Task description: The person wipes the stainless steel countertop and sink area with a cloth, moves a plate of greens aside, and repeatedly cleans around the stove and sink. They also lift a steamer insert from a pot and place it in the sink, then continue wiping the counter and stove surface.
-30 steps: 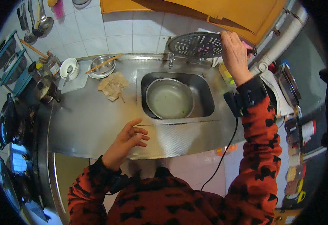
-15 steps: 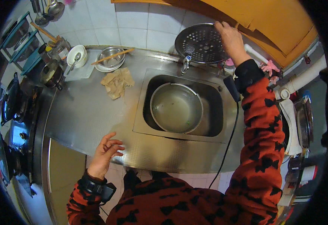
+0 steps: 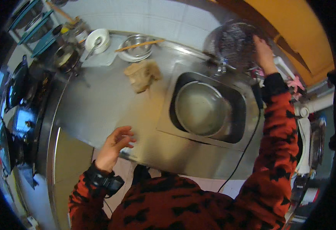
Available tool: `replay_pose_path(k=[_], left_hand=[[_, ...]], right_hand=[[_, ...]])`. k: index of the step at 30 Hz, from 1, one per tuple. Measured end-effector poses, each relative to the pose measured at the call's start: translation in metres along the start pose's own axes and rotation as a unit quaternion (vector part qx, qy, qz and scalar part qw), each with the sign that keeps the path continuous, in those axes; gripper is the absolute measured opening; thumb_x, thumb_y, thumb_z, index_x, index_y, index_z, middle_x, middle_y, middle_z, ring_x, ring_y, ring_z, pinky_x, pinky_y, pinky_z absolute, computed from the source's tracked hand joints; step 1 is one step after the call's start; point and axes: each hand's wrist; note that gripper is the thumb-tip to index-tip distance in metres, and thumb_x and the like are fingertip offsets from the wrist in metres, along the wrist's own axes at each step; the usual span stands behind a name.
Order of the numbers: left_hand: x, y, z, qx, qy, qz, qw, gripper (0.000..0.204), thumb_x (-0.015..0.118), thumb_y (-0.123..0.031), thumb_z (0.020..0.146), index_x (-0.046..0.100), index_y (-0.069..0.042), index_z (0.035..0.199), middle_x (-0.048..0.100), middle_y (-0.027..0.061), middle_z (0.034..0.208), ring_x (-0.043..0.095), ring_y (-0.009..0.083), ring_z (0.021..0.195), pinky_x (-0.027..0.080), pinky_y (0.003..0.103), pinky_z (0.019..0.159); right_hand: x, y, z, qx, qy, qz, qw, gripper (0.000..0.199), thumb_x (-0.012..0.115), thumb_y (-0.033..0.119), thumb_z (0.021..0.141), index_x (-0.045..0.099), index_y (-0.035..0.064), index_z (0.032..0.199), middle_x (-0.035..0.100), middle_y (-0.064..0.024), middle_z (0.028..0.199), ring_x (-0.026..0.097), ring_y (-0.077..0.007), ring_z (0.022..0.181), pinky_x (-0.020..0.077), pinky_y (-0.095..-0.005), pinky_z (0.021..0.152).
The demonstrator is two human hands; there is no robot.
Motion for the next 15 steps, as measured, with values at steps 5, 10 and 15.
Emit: replay_pose_path(k=[5, 10, 15], left_hand=[[-0.020, 0.006, 0.005, -0.015, 0.088, 0.008, 0.996, 0.035, 0.054, -0.008, 0.088, 0.047, -0.004, 0.122, 0.053, 0.0063, 0.111, 0.056, 0.0178, 0.097, 0.047, 0.031, 0.080], [-0.002, -0.012, 0.019, 0.072, 0.212, 0.015, 0.975, 0.051, 0.050, 0.002, 0.081, 0.036, -0.007, 0.129, 0.045, 0.0075, 0.120, 0.053, 0.0199, 0.103, 0.044, 0.034, 0.088], [0.102, -0.105, -0.014, 0.467, 0.330, -0.051, 0.819, 0.035, 0.050, -0.002, 0.076, 0.045, -0.003, 0.111, 0.042, 0.0106, 0.113, 0.050, 0.0272, 0.093, 0.041, 0.038, 0.081]], right_hand=[[-0.049, 0.045, -0.033, 0.000, -0.038, 0.041, 0.998, 0.058, 0.054, -0.004, 0.073, 0.040, 0.0082, 0.128, 0.047, -0.0202, 0.120, 0.049, -0.0394, 0.108, 0.0426, -0.0477, 0.085], [-0.120, 0.108, -0.082, -0.167, 0.126, 0.001, 0.978, 0.056, 0.050, -0.010, 0.068, 0.047, 0.0037, 0.122, 0.052, -0.0195, 0.115, 0.048, -0.0383, 0.108, 0.0373, -0.0420, 0.092], [-0.128, 0.126, -0.126, -0.168, 0.228, -0.018, 0.959, 0.052, 0.038, 0.010, 0.081, 0.038, 0.0069, 0.133, 0.037, -0.0173, 0.137, 0.032, -0.0336, 0.129, 0.0264, -0.0431, 0.106]])
Point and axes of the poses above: each hand's wrist, its own z-axis towards the middle knuckle, its own x-axis out of the palm, y = z × x
